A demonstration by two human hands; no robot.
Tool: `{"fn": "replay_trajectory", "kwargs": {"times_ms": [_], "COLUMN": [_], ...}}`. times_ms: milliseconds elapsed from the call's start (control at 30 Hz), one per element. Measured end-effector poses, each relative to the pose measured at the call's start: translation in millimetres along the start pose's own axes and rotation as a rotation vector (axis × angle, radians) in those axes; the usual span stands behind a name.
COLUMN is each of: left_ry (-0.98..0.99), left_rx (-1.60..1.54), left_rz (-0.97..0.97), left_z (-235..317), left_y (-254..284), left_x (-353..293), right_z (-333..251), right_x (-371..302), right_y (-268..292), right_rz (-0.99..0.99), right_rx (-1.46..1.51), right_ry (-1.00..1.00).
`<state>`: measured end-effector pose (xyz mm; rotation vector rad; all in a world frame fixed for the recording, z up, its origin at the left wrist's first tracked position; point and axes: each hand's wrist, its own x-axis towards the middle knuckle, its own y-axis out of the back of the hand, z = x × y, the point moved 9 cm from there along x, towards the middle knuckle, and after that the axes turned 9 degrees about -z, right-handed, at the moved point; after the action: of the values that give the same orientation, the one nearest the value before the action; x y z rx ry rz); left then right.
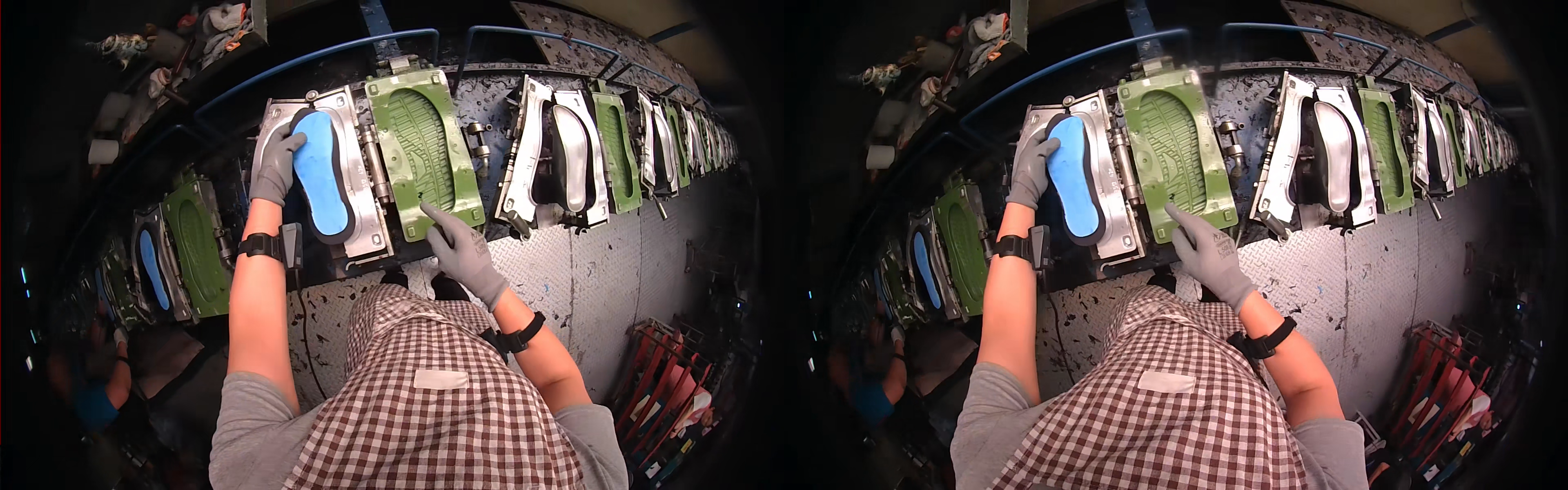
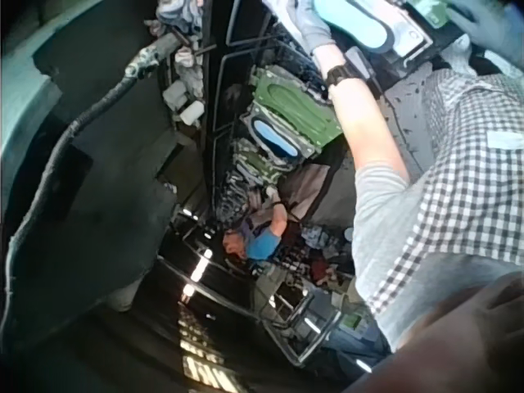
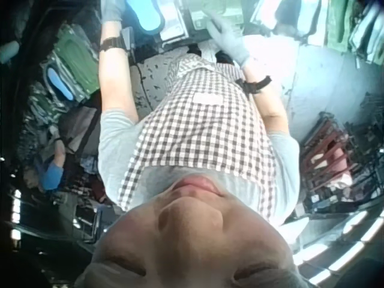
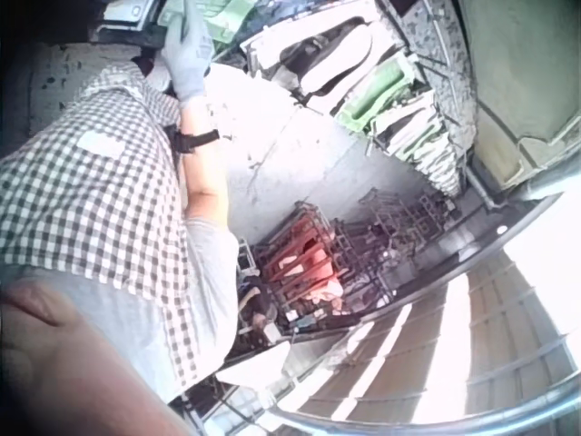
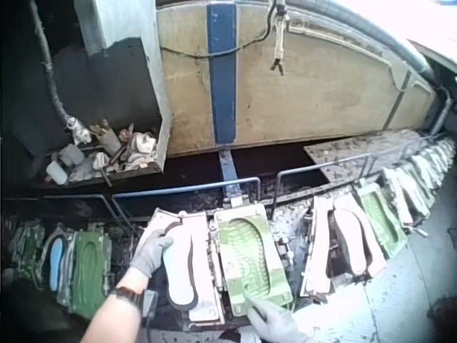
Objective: Placing insoles and uppers into shoe molds on a conveyor belt and inspecting finished sandals.
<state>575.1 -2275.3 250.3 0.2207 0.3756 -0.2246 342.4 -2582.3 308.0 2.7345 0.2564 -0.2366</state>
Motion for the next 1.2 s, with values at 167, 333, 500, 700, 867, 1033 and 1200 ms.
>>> {"fn": "replay_trajectory", "kwargs": {"times_ms": [167, 333, 500, 700, 867, 1033, 1200], "left_ry": [-0.318, -0.029, -0.351, -0.388, -0.09, -0.346, -0.462], "left_rx": [0.097, 0.622, 0.453, 0.256, 0.602, 0.78, 0.909], "left_rz": [-0.05, 0.208, 0.29, -0.177, -1.033, -1.216, -1.084], "left_z": [61.8, 33.6, 77.8, 174.4, 198.9, 252.5, 288.9], "left_y": [-25.9, -14.2, -85.6, -536.4, -910.2, -1115.6, -1331.8], "left_x": [4.5, 20.4, 1.7, -153.9, -233.6, -214.8, -141.0], "right_z": [92.4, 199.4, 306.3, 341.6, 382.6, 469.7, 603.9], "right_x": [-113.8, -259.0, -490.4, -639.4, -733.1, -793.3, -872.6], "right_y": [117.9, 205.8, 280.1, 419.8, 568.3, 681.7, 687.9], "right_rz": [0.247, 0.516, 0.89, 0.838, 1.006, 1.237, 1.424], "right_rx": [0.167, 0.358, 0.422, 0.377, 0.322, 0.415, 0.879], "right_ry": [-0.307, -0.557, -0.765, -1.123, -0.951, -0.752, -0.882]}}
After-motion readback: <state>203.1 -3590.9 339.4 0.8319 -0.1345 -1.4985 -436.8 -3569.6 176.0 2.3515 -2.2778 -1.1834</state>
